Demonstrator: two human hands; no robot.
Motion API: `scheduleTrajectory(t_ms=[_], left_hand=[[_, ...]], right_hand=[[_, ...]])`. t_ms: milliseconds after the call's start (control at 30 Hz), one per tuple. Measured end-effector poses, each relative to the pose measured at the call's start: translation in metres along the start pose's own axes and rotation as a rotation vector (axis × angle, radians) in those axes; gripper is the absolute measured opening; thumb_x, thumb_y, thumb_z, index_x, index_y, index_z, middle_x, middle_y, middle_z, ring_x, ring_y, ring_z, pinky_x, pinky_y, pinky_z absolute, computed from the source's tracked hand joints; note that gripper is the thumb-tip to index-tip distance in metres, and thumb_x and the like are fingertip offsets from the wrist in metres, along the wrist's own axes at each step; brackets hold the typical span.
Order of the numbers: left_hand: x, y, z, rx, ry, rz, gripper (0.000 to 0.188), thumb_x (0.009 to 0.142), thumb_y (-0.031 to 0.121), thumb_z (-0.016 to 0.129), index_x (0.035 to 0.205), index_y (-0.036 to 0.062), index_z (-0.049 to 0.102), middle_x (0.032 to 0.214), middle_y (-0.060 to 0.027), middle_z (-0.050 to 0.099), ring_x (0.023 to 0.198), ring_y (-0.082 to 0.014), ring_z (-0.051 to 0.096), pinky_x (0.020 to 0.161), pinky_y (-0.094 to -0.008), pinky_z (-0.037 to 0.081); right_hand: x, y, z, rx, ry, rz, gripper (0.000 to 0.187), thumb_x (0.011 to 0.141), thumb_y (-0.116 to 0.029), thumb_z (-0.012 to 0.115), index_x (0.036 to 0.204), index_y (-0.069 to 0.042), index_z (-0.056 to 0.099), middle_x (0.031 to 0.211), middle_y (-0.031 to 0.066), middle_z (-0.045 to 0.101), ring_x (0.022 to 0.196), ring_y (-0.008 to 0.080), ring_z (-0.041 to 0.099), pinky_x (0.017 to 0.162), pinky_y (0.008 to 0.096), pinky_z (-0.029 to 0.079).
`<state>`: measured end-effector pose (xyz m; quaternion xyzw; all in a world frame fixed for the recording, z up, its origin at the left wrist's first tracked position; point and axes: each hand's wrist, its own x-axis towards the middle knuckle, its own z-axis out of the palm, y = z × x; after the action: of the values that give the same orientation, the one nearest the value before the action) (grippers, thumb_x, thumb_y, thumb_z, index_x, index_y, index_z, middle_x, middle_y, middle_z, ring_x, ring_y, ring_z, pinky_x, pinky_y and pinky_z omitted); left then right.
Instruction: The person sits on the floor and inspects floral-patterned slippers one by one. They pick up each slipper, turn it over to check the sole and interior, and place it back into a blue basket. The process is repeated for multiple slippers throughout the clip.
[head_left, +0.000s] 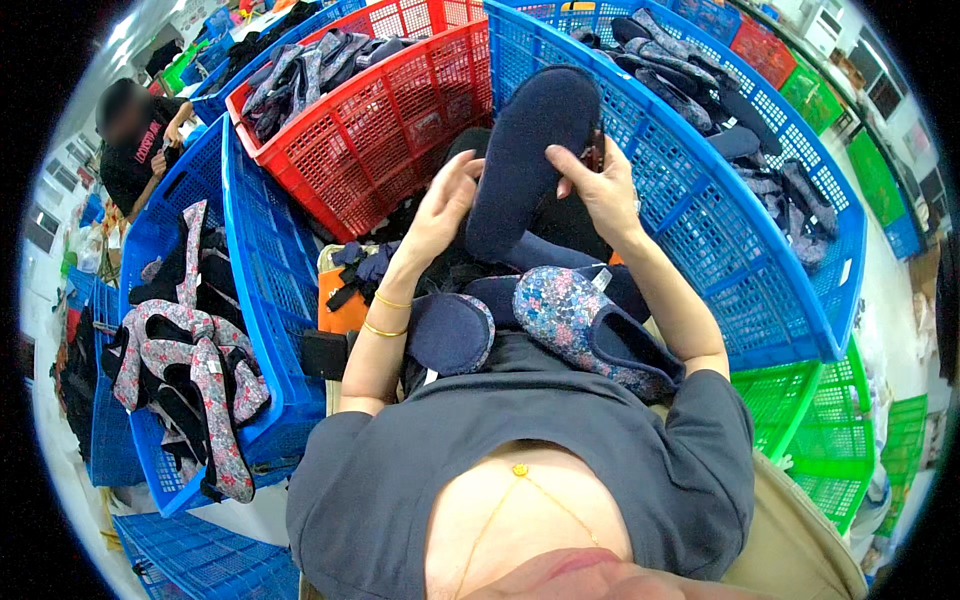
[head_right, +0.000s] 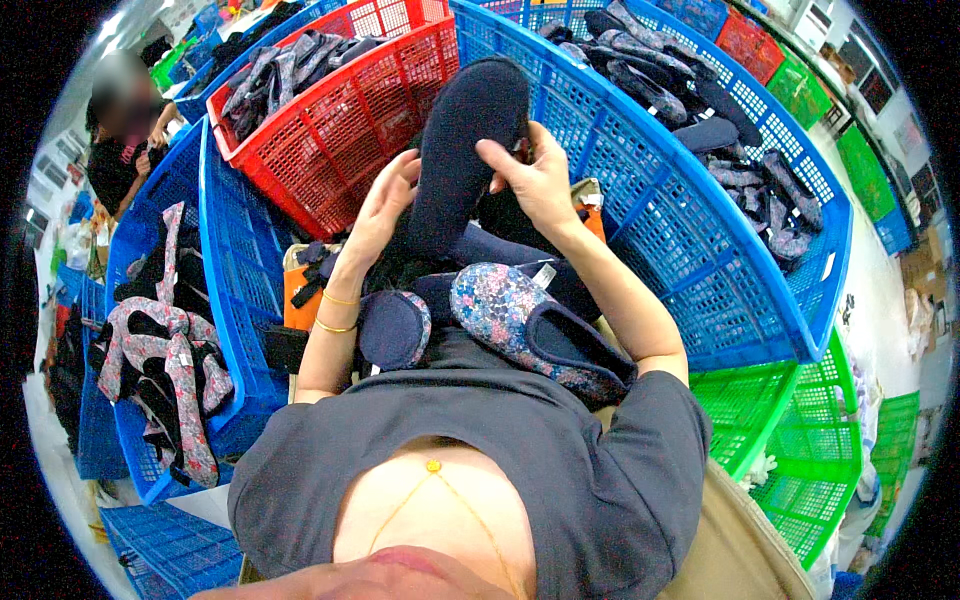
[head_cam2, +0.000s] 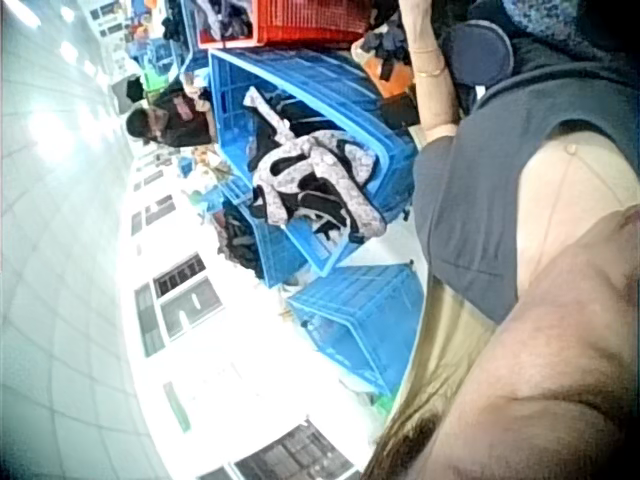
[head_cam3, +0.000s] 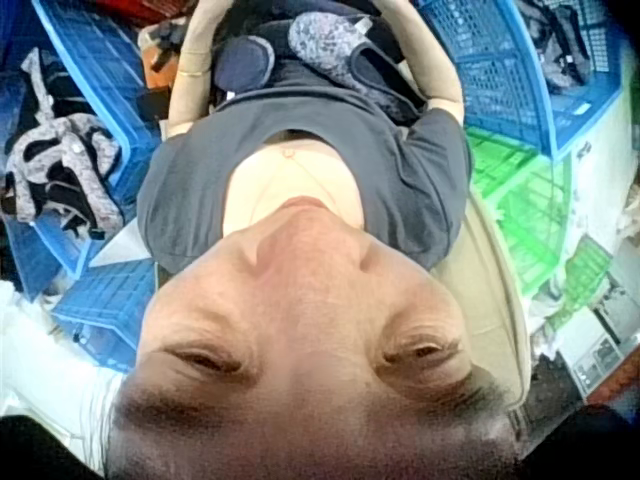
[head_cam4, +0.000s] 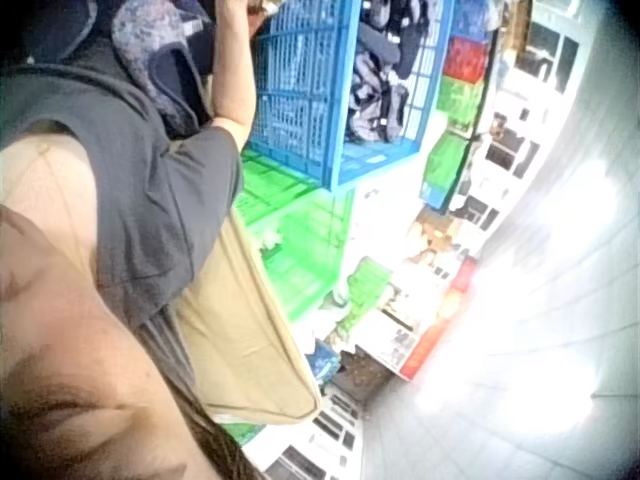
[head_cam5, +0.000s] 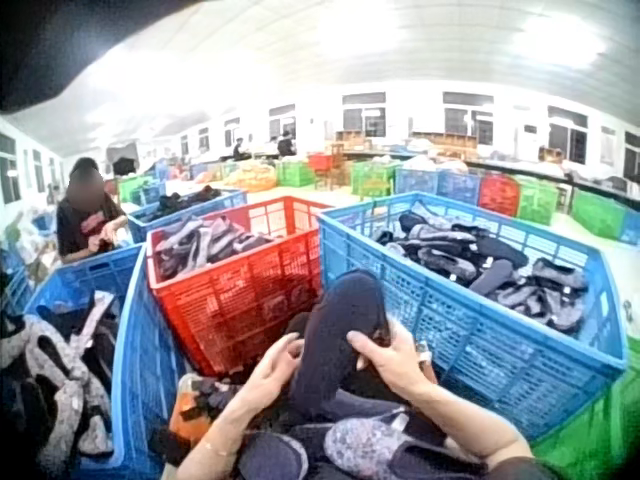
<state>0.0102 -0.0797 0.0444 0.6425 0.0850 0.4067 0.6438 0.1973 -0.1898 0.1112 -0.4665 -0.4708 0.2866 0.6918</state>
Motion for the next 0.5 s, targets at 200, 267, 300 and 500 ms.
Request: scheduleTrajectory(t_ms=[200,267,300,500], left_hand=[[0.011,-0.013,0.013,-0.184,-0.058,-0.113,0.048,0.098,0.025,0.054,0.137,0.0023,0.038,0.125,-0.0077,0.056,0.110,-0.0160,0.056,0.094,-0.0318,0.047],[0.007,-0.018,0.011,-0.315,-0.049,-0.175,0.046,0.099,0.023,0.051,0.138,0.0045,0.037,0.125,-0.0084,0.056,0.110,-0.0187,0.058,0.094,-0.0340,0.049],[0.006,-0.019,0.008,-0.341,-0.055,-0.184,0.045,0.099,0.024,0.051,0.138,0.0055,0.038,0.125,-0.0081,0.057,0.110,-0.0191,0.058,0.094,-0.0345,0.049],[0.002,-0.022,0.004,-0.453,-0.077,-0.227,0.044,0.099,0.025,0.050,0.138,0.0092,0.039,0.124,-0.0063,0.058,0.109,-0.0190,0.059,0.093,-0.0361,0.050]], right_hand=[[0.000,0.004,0.007,0.001,0.005,-0.104,0.023,0.095,-0.022,0.061,0.098,0.000,0.066,0.076,0.0036,0.064,0.054,0.0078,0.057,0.049,0.0199,0.041],[0.001,-0.001,-0.002,-0.113,0.016,-0.105,0.025,0.095,-0.025,0.061,0.094,0.000,0.067,0.074,0.0037,0.064,0.053,0.0070,0.055,0.050,0.0194,0.040],[0.002,-0.007,-0.005,-0.176,0.037,-0.006,0.025,0.095,-0.024,0.061,0.094,0.000,0.067,0.073,0.0017,0.063,0.057,0.0050,0.054,0.053,0.0193,0.040],[0.008,0.013,-0.009,-0.412,0.030,-0.234,0.028,0.095,-0.021,0.061,0.111,0.001,0.061,0.091,0.0036,0.064,0.087,0.0075,0.059,0.078,0.0216,0.046]])
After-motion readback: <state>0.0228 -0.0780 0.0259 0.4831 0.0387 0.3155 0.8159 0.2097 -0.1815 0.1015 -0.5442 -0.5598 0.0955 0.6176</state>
